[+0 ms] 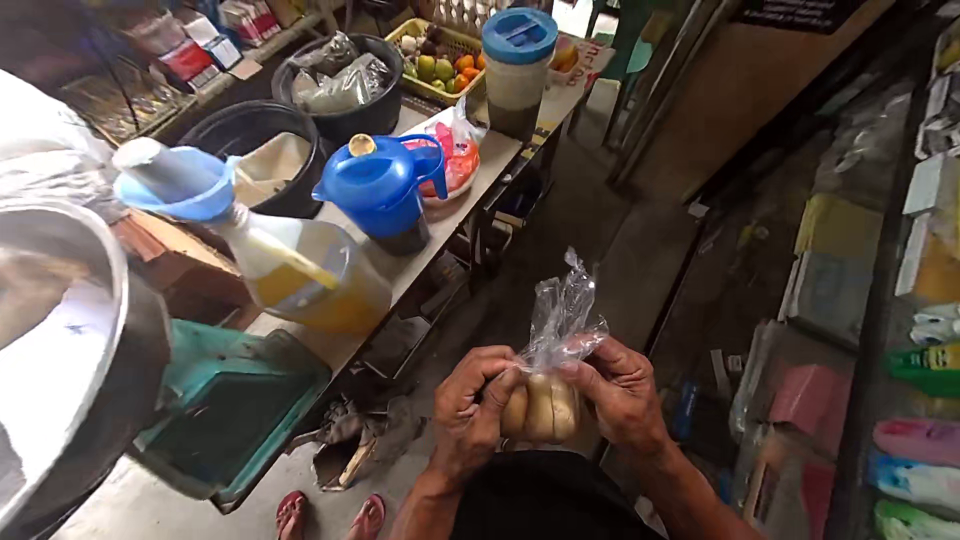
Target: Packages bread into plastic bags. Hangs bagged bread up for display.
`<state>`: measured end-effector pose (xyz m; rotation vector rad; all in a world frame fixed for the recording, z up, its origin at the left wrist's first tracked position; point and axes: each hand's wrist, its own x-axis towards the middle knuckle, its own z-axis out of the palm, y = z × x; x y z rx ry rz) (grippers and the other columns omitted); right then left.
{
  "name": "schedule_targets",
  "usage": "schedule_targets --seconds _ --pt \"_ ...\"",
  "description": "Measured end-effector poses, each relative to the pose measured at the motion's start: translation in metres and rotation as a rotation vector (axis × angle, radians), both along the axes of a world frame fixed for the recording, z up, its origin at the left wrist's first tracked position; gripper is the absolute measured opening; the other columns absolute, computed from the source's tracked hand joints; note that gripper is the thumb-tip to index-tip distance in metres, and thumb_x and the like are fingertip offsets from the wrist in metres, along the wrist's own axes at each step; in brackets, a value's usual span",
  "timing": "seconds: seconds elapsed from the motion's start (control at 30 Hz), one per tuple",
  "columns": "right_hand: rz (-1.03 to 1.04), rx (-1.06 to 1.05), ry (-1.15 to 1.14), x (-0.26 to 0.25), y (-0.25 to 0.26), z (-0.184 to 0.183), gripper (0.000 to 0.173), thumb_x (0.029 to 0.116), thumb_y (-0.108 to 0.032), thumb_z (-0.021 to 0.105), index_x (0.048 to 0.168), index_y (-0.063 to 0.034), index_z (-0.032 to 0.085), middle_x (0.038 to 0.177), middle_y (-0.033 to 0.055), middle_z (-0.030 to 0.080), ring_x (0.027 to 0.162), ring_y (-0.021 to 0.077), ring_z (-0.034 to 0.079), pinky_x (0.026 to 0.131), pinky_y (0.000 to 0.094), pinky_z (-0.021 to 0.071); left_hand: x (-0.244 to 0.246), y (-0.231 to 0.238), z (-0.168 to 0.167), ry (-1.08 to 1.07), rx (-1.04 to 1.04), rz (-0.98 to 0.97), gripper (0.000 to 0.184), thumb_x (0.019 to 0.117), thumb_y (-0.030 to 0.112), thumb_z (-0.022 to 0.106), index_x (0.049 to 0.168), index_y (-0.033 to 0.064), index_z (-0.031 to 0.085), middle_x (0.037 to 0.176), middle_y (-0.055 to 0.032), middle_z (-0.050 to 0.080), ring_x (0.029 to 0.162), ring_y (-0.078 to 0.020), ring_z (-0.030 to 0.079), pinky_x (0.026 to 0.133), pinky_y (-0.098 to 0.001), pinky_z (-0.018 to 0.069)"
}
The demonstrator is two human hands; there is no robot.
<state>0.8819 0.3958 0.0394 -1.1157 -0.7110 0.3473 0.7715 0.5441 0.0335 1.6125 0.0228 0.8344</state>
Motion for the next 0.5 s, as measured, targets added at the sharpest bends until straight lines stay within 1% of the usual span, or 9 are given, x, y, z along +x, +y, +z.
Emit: schedule_targets --seconds 0.07,0.13,0.2,0.23,0.27,0.33,0.4,0.43,0.5 --pt "0.029 -0.014 0.003 0.025 -0.01 -0.001 0.013 0.0978 -0.01 0.069 0.109 -0.0083 0.073 0.101 -0.0033 0.075 0.091 0.0051 0.071 0.084 0.0248 0.0608 0.022 -0.008 0.0 -0.002 -0.016 0.015 0.017 0.1044 0.016 0.059 0.101 0.005 0.071 0.107 -0.0049 0.071 0.102 -0.0108 0.068 0.09 -0.0265 0.0578" --pt "0.072 -0.086 -0.027 0.045 -0.018 0.003 0.017 0.0976 -0.01 0.068 0.114 -0.0071 0.071 0.105 -0.0041 0.074 0.093 0.0038 0.07 0.085 0.0238 0.0605 0.041 -0.013 0.001 0.015 -0.021 0.035 0.018 0.1049 0.016 0.058 0.101 0.0042 0.07 0.107 -0.0043 0.071 0.102 -0.0093 0.067 0.09 -0.0254 0.0574" --pt "0.116 -0.148 -0.096 0.066 -0.022 0.006 0.021 0.0978 -0.008 0.067 0.118 -0.0021 0.069 0.111 -0.001 0.073 0.1 0.0051 0.069 0.091 0.0252 0.0595 0.061 -0.015 0.0 0.028 -0.022 0.036 0.018 0.1054 0.016 0.057 0.101 0.0043 0.069 0.106 -0.0033 0.07 0.103 -0.0081 0.066 0.091 -0.025 0.0569" --pt "0.121 -0.173 -0.133 0.075 -0.021 0.007 0.023 0.0973 -0.007 0.067 0.119 -0.0004 0.068 0.114 -0.0001 0.073 0.104 0.0052 0.069 0.094 0.0256 0.059 0.07 -0.015 -0.001 0.03 -0.03 0.021 0.017 0.1052 0.017 0.058 0.101 0.0042 0.069 0.107 -0.0034 0.07 0.103 -0.0084 0.066 0.092 -0.0256 0.0564" --pt "0.109 -0.185 -0.151 0.084 -0.019 0.008 0.022 0.0966 -0.006 0.067 0.117 0.0 0.069 0.113 -0.0003 0.073 0.104 0.0045 0.069 0.095 0.025 0.0587 0.079 -0.016 -0.002 0.038 -0.03 -0.001 0.017 0.1052 0.018 0.058 0.103 0.005 0.069 0.107 -0.0024 0.07 0.104 -0.0075 0.065 0.092 -0.0253 0.0559" --pt "0.053 -0.182 -0.125 0.101 -0.012 0.007 0.018 0.0948 -0.004 0.067 0.112 -0.0001 0.07 0.104 -0.0019 0.073 0.094 0.0024 0.069 0.087 0.0219 0.0595 0.096 -0.015 -0.008 0.069 0.002 -0.035 0.018 0.1046 0.023 0.059 0.109 0.0075 0.068 0.112 0.0004 0.069 0.108 -0.0047 0.064 0.095 -0.024 0.0555" --pt "0.004 -0.167 -0.094 0.118 -0.007 0.005 0.016 0.0934 -0.001 0.068 0.109 0.002 0.07 0.101 0.0007 0.073 0.088 0.0043 0.069 0.081 0.0222 0.0605 0.113 -0.012 -0.016 0.063 0.059 -0.021 0.017 0.1019 0.02 0.063 0.111 0.0074 0.069 0.115 -0.0032 0.07 0.111 -0.0091 0.066 0.097 -0.0284 0.0566" --pt "-0.031 -0.173 -0.107 0.126 -0.005 0.004 0.015 0.0932 -0.001 0.068 0.108 0.0022 0.07 0.101 0.0013 0.073 0.088 0.0043 0.069 0.081 0.0216 0.0606 0.123 -0.009 -0.018 0.059 0.108 0.008 0.016 0.1015 0.019 0.064 0.112 0.0086 0.069 0.117 -0.0025 0.071 0.113 -0.0083 0.066 0.098 -0.0281 0.0565" --pt "-0.11 -0.194 -0.169 0.146 -0.003 0.003 0.014 0.0939 -0.003 0.069 0.106 0.0021 0.071 0.103 0.003 0.073 0.092 0.0053 0.069 0.083 0.022 0.0608 0.145 0.004 -0.017 0.038 0.176 0.07 0.014 0.1026 0.017 0.062 0.11 0.0093 0.07 0.117 -0.0004 0.07 0.112 -0.0053 0.065 0.098 -0.0246 0.0561"
